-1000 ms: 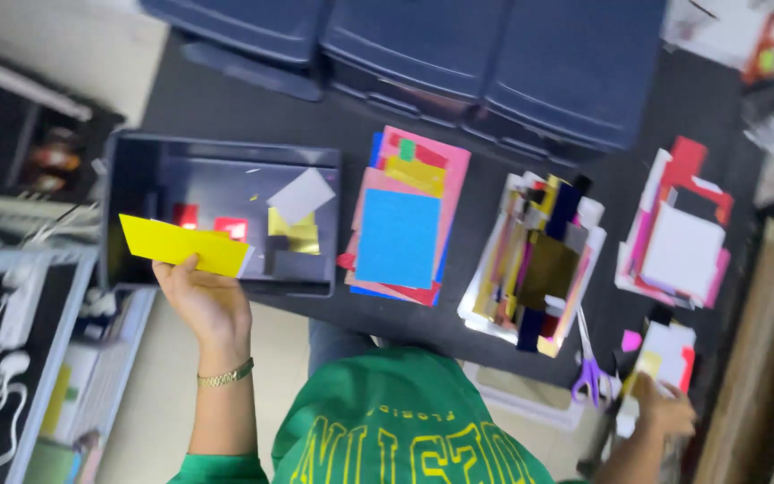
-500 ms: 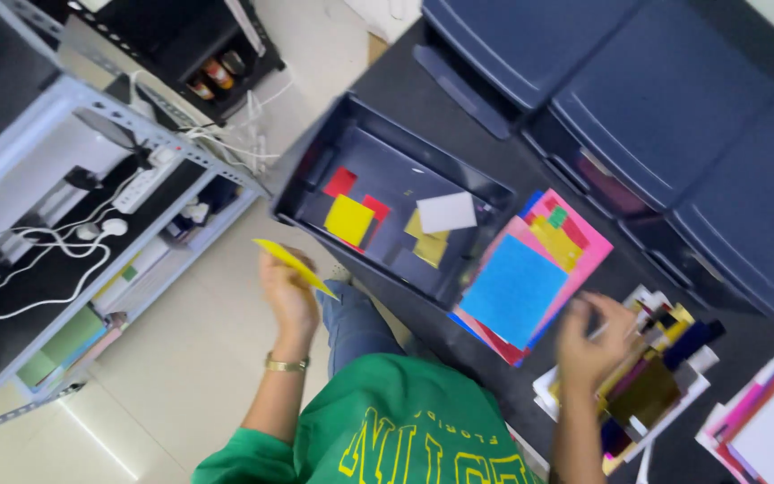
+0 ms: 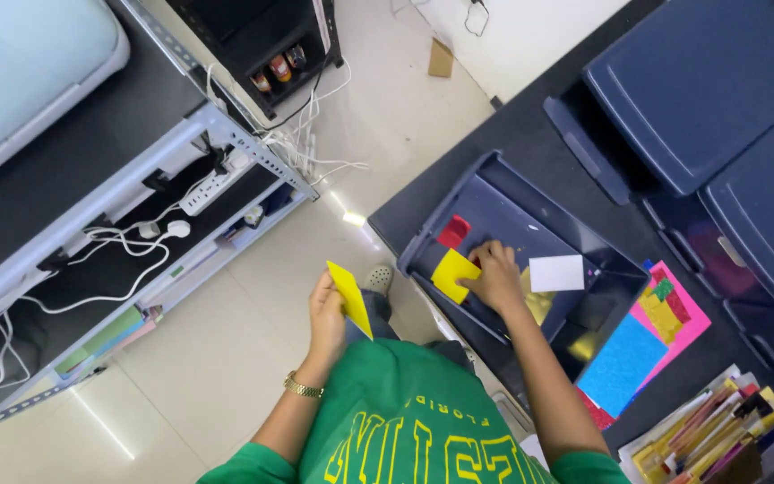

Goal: The person sorts small colored paper pieces from a black plastic tray into piles on a table. They pick up individual sheets, separate them by color, and place them into growing stacks. The person handles white, gold, green, blue, yellow, red, and purple papers throughout the clip.

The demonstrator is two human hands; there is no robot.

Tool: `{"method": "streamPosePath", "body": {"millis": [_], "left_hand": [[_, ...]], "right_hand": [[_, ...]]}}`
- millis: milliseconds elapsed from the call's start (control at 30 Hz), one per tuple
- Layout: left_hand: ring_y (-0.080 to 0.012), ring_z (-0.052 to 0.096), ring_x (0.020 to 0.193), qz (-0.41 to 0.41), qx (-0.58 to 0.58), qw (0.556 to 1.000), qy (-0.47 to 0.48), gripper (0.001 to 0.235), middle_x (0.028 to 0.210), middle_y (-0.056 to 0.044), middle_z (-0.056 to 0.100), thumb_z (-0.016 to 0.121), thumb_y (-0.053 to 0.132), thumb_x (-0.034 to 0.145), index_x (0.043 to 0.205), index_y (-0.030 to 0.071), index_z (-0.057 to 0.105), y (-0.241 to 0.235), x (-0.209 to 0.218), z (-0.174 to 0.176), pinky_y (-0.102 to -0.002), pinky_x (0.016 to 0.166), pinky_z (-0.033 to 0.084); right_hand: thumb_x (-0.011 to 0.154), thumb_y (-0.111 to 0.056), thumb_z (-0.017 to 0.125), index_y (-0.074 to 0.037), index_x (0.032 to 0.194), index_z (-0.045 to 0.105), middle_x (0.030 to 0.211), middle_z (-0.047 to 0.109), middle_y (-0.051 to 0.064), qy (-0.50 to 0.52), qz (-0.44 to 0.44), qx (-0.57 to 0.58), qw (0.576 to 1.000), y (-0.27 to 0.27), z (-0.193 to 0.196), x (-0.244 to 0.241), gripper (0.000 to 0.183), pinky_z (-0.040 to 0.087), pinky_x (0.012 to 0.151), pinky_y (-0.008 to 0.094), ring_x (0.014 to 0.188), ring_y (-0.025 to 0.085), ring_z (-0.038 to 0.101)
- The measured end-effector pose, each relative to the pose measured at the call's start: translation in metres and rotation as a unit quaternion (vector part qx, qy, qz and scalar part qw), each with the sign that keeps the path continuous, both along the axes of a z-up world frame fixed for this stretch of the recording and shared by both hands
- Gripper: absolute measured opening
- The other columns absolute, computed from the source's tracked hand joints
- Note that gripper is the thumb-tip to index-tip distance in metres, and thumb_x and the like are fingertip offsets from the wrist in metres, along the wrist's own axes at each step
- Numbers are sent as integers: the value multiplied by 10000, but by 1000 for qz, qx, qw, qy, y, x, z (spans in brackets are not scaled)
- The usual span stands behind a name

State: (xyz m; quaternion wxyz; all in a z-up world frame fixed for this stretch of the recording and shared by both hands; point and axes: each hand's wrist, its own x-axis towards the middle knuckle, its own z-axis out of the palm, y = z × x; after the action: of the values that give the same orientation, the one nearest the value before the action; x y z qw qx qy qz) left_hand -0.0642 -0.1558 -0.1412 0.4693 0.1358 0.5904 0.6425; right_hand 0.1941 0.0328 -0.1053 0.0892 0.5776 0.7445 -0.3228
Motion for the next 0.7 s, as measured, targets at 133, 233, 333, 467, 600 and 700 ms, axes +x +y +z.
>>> {"method": "streamPosePath", "body": {"millis": [133,233,333,467,600,700], "left_hand": [[-175,653,800,37,-34,999,-4,478,924,-93,688,400,-63,771,1184,33,621,18,-45,12,-288,714,551],[-189,646,878,60,-31,998,-9,513,1039,-101,676,401,-65,803,1279,7,580,41,-68,42,-303,787,549],[-192,669,968,90,-11,995,-33,496,1137,-105,676,390,-37,852,1310,32,564,53,-83,41,-303,847,558],[-216,677,1050,75,-26,996,-49,429,1199,-106,658,403,17,894,1296,78,541,59,-84,35,-318,875,569],[-234,683,1100,25,-53,995,-85,400,1257,-108,650,416,42,918,1301,99,519,74,-73,36,-335,891,584],[-253,684,1113,-14,-57,994,-88,412,1274,-127,640,428,46,928,1332,101,487,87,-68,31,-359,888,595]], "right_hand": [[770,-190,855,-106,996,647,1208,610,91,26,-33,-18,999,3,-17,12,318,464,1019,462,1225,368,523],[866,-143,756,-155,1016,664,1069,775,111,69,-96,-75,990,-1,-21,23,176,502,968,497,1116,382,693],[853,-12,761,-102,1079,688,960,782,162,194,-150,-30,969,-2,-17,43,255,531,905,442,969,330,727],[904,55,711,-15,1204,695,1030,762,166,290,-267,-30,918,-8,8,75,308,549,851,357,886,184,645],[915,9,745,-12,1099,702,873,712,90,381,-420,86,819,-27,63,77,190,548,618,237,656,119,629],[950,-16,739,-27,1085,680,811,687,77,410,-479,151,761,-40,50,111,147,522,574,186,600,95,615]]}}
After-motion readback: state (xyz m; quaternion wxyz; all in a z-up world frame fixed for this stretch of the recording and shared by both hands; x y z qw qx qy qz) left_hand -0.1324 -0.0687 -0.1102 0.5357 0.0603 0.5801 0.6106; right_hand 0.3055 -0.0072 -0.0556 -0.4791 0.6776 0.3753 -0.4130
